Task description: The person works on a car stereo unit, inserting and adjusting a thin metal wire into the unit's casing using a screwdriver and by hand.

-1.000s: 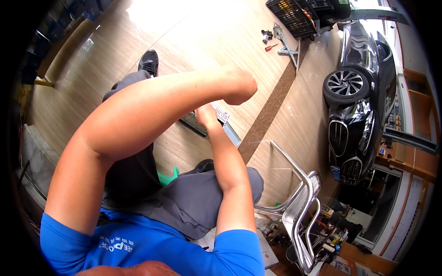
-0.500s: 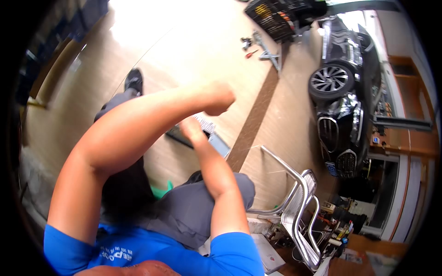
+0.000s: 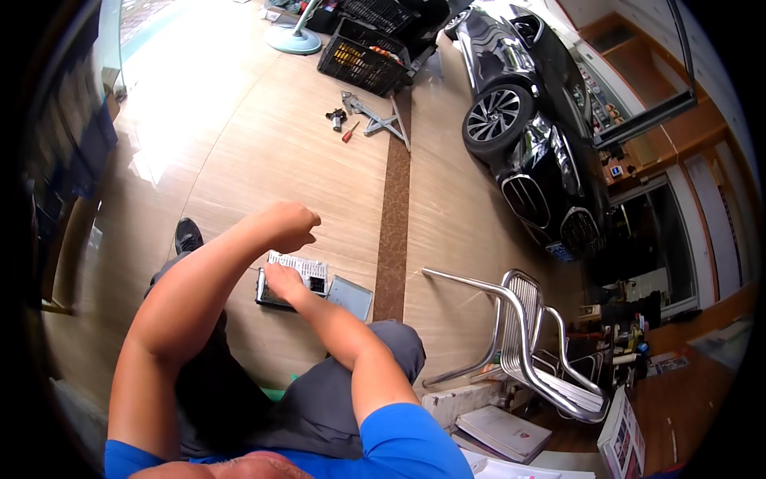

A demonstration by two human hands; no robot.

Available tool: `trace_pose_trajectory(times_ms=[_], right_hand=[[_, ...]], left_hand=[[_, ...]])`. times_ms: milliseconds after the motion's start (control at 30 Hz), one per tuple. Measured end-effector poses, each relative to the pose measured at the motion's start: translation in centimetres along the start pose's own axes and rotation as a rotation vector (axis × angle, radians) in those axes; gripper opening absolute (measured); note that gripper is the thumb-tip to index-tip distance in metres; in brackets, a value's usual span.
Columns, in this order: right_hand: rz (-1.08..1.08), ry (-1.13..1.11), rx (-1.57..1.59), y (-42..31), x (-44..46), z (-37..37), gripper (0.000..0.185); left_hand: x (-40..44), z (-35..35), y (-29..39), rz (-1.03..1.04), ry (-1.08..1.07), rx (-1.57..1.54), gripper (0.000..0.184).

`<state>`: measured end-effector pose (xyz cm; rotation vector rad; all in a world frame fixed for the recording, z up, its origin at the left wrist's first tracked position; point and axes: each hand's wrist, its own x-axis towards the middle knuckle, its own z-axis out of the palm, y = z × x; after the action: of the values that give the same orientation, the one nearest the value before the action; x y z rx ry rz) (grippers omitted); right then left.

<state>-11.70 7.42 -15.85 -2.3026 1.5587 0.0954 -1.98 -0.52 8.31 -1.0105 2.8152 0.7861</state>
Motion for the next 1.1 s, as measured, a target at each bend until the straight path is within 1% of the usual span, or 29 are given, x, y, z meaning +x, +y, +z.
trace_pose_trajectory(times_ms=[33,100,200,267,333,400,467,533,600,667,733,800,933,967,1100], right_hand=[[0.024,-0.024,0.014,-0.1,0.0,-0.3,0.018],[0.058,-0.035,0.055,-0.5,-0.1,-0.8,0.015],[0.098,-0.067,0.084,-0.3,-0.1,-1.0,0.020],[0.090,-0.050,0.082,0.0,0.1,-0.4,0.019],[0.032,-0.030,0.044,0.3,0.2,0.1,0.016],[0.050,-0.008,0.081,0.1,-0.1,0.0,0.016],[-0.015,-0.044,0.041,1.0,0.5,1.4,0.017],[-0.004,-0.085,0.031,1.2,0.6,1.4,0.017],[0.024,-0.079,0.073,0.8,0.4,0.5,0.018],[0.096,-0.108,0.103,-0.8,-0.4,-2.1,0.018],[0.102,-0.129,0.084,-1.1,-0.4,-2.4,0.019],[0.102,-0.153,0.079,-1.2,-0.5,-2.6,0.020],[0.097,-0.130,0.045,-1.2,-0.5,-2.1,0.022],[0.105,-0.129,0.044,-1.1,-0.5,-1.9,0.022],[0.144,-0.162,0.036,-1.0,-0.1,-1.1,0.022]], left_hand=[[0.2,0.1,-0.1,0.007,0.001,0.011,0.024],[0.5,0.3,-0.3,0.020,-0.044,0.023,0.034],[0.3,0.2,0.0,-0.002,-0.053,0.017,0.035],[0.3,0.1,0.2,-0.021,-0.073,0.023,0.036],[0.5,0.1,0.4,-0.046,-0.089,0.024,0.036],[0.8,0.4,0.1,-0.027,-0.101,-0.009,0.036],[1.0,0.7,0.1,-0.020,-0.098,-0.008,0.036],[0.8,0.3,0.4,-0.006,-0.114,-0.004,0.035],[0.7,0.2,0.6,-0.008,-0.127,-0.002,0.034],[0.7,0.6,0.6,-0.034,-0.119,-0.017,0.032],[0.8,0.7,0.6,-0.016,-0.056,-0.036,0.025],[0.9,0.8,0.5,-0.026,-0.072,-0.031,0.025],[1.1,1.0,0.2,-0.008,-0.069,-0.042,0.026],[1.1,1.0,0.2,0.005,-0.079,-0.055,0.029],[1.0,0.9,0.2,-0.001,-0.075,-0.060,0.028]])
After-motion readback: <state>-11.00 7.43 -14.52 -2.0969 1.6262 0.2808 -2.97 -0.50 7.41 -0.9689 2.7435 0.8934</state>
